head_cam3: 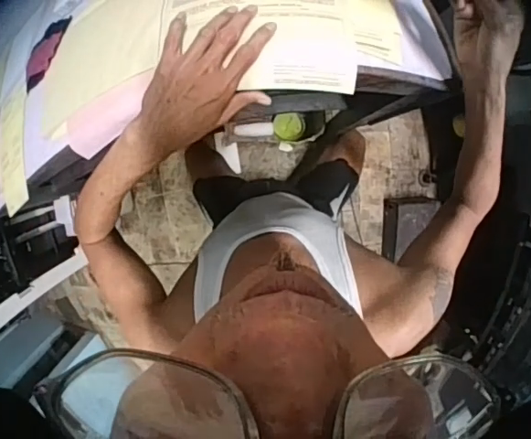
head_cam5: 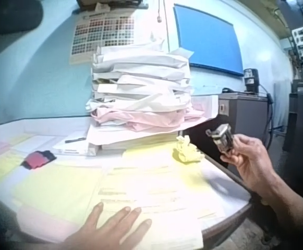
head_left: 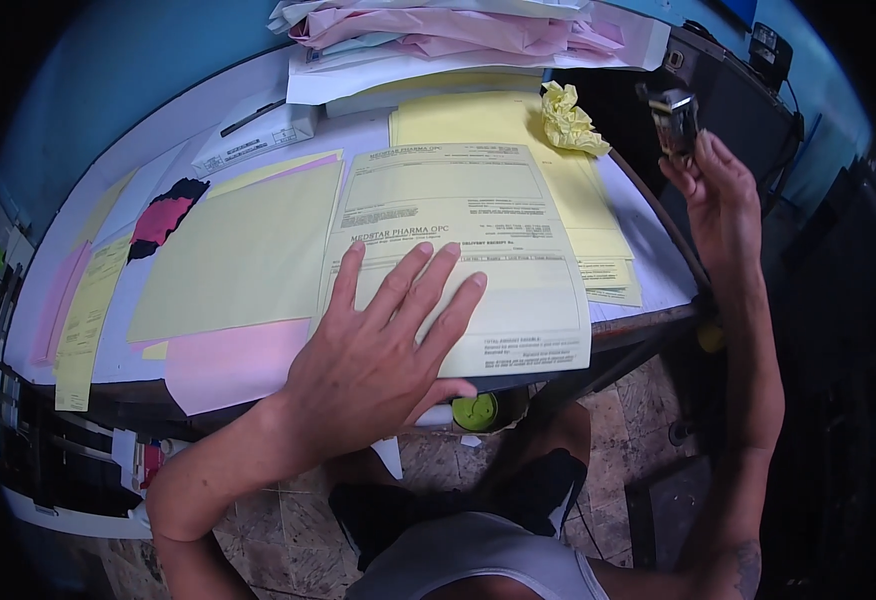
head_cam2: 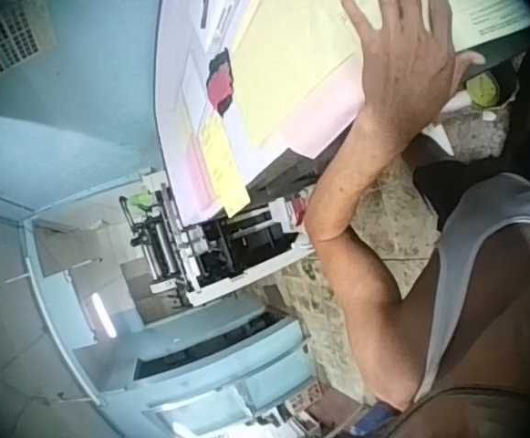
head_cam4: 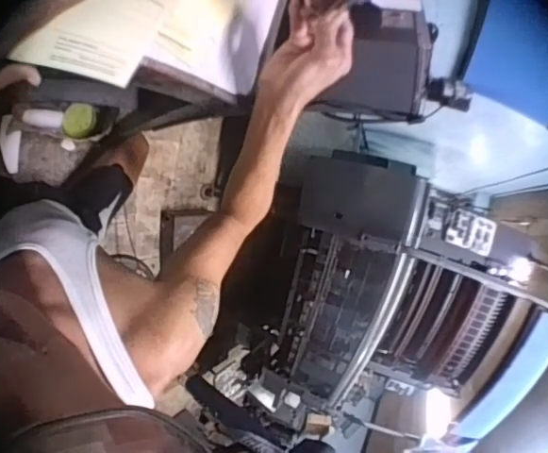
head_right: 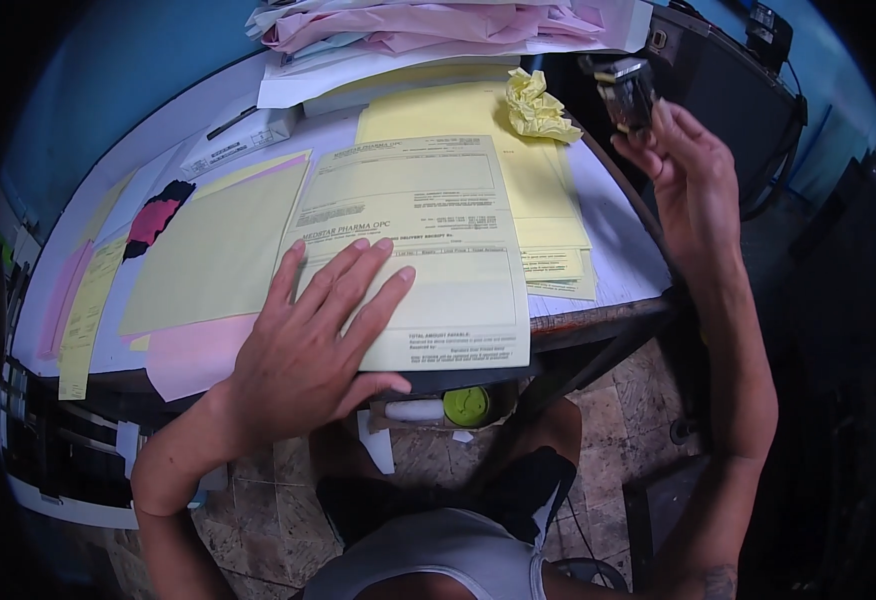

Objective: The recorder is adjusting a numbering machine or small print component and comparing it with a document on a table.

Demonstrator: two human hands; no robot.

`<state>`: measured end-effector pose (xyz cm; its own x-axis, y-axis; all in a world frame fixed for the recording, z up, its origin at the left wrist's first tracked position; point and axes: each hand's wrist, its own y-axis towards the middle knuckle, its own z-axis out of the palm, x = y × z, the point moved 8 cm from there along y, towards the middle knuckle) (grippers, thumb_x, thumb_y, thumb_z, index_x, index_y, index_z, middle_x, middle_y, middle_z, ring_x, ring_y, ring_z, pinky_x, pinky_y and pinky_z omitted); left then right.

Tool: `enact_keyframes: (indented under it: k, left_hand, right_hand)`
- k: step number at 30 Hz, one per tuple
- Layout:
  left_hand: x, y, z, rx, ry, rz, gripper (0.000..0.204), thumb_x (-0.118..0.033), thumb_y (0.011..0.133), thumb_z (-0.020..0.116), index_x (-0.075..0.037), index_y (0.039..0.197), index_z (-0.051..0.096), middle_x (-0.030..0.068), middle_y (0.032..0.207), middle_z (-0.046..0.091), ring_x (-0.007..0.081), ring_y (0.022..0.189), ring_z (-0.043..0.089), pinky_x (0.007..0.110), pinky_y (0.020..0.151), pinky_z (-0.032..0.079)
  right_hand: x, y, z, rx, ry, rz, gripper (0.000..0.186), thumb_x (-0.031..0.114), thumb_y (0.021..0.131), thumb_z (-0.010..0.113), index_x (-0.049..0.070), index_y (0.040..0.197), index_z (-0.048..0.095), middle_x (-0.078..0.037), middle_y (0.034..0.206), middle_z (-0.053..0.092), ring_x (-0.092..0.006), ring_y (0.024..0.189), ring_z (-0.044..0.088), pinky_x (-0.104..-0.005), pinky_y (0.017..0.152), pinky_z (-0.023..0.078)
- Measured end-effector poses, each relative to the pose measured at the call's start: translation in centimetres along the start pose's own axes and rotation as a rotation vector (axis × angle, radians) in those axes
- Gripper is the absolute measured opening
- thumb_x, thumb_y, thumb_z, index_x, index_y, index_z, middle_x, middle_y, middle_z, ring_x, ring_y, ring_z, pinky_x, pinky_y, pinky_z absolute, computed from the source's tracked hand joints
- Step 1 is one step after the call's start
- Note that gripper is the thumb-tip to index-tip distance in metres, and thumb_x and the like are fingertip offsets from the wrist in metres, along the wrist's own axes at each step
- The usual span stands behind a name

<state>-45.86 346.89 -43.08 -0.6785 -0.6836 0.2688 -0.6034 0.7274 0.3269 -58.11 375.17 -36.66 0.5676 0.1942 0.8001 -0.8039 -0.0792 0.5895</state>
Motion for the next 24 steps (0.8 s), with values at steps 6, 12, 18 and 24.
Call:
enact_keyframes:
  k: [6, 12, 18, 24]
  left_hand:
    - [0.3, 1.7, -0.7, 0.081, -0.031, -0.02, 0.075, -0.058, 0.092, 0.046, -0.004, 0.143, 0.039, 0.0235, 0.143, 0.04, 0.0373, 0.132, 0.04, 0.058, 0.109, 0.025]
    - [2.5, 4.1, 1.0, 0.149, -0.147, -0.083, 0.076, -0.06, 0.094, 0.04, -0.005, 0.146, 0.034, 0.0241, 0.147, 0.035, 0.0387, 0.137, 0.034, 0.058, 0.112, 0.023]
    - [4.2, 6.3, 2.5, 0.201, -0.177, -0.169, 0.074, -0.061, 0.096, 0.036, -0.008, 0.147, 0.033, 0.0231, 0.15, 0.031, 0.0374, 0.14, 0.029, 0.059, 0.114, 0.02]
    - [3.6, 6.0, 1.0, 0.005, -0.024, -0.149, 0.074, -0.061, 0.095, 0.035, -0.008, 0.147, 0.034, 0.023, 0.15, 0.032, 0.0369, 0.14, 0.03, 0.059, 0.113, 0.018]
  right_hand:
    - [-2.0, -2.3, 1.2, -0.034, 0.103, 0.166, 0.025, 0.015, 0.099, 0.051, -0.008, 0.109, 0.055, -0.009, 0.093, 0.063, -0.0057, 0.075, 0.063, -0.0253, 0.087, 0.057]
    - [-3.2, -2.4, 3.1, 0.04, 0.231, 0.269, 0.023, 0.012, 0.098, 0.051, -0.009, 0.108, 0.054, -0.008, 0.091, 0.062, -0.0068, 0.075, 0.063, -0.0244, 0.081, 0.06]
    - [-4.1, -1.5, 3.7, 0.103, 0.241, 0.343, 0.022, 0.012, 0.099, 0.051, -0.009, 0.105, 0.055, -0.008, 0.089, 0.063, -0.0078, 0.074, 0.064, -0.0252, 0.081, 0.06]
    - [-4.0, -1.6, 3.9, 0.172, 0.17, 0.307, 0.023, 0.012, 0.099, 0.05, -0.009, 0.105, 0.056, -0.008, 0.09, 0.064, -0.0076, 0.074, 0.064, -0.0262, 0.081, 0.059]
